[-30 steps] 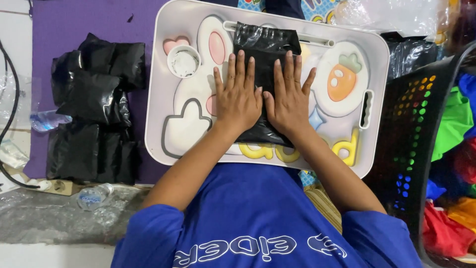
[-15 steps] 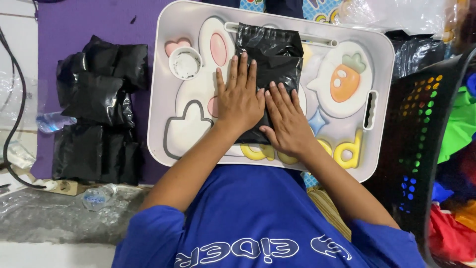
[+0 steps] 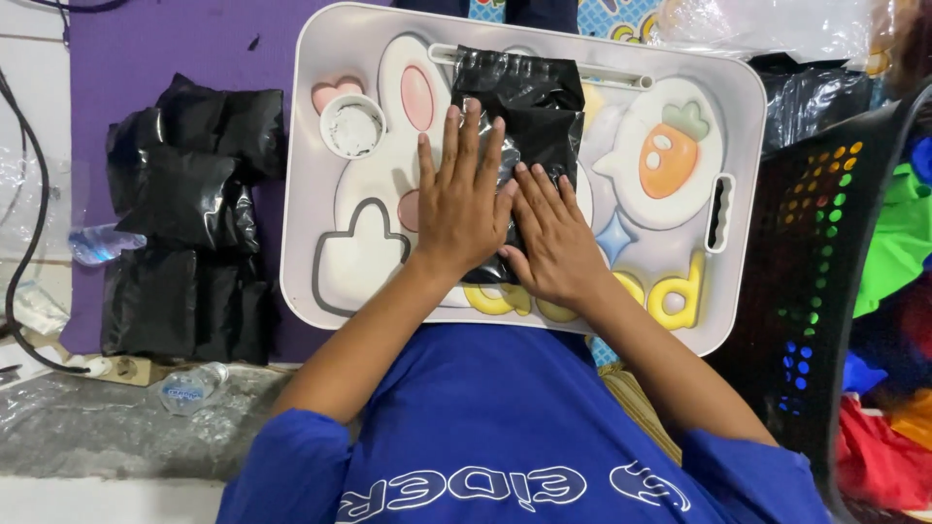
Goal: A person uses scissors to trim and shape a green foam cushion on a small tray while sitting on the floor.
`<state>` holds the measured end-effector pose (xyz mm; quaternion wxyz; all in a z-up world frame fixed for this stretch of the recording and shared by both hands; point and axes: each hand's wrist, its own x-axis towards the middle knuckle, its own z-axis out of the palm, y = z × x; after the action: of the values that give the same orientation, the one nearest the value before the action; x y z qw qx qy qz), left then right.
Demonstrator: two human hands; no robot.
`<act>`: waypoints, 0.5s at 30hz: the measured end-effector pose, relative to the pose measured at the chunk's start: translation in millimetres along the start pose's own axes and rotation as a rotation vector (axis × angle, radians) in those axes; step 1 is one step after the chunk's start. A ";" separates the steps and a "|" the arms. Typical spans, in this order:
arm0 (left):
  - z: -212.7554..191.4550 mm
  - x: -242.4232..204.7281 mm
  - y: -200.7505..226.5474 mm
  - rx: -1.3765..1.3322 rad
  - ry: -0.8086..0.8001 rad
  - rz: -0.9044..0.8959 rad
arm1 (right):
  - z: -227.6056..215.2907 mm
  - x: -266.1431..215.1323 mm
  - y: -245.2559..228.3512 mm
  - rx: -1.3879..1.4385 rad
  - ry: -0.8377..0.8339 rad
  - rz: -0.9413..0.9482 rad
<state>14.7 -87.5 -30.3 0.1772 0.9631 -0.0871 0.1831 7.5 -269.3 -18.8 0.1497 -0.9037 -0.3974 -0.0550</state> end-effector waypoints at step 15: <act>-34.0 -18.2 22.8 -0.020 -0.382 0.138 | -77.1 63.8 66.5 0.529 0.091 0.195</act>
<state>-18.3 -93.9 -0.7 0.1541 0.9702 -0.1865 0.0080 101.1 -291.3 53.2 0.4026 -0.8637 -0.3021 0.0247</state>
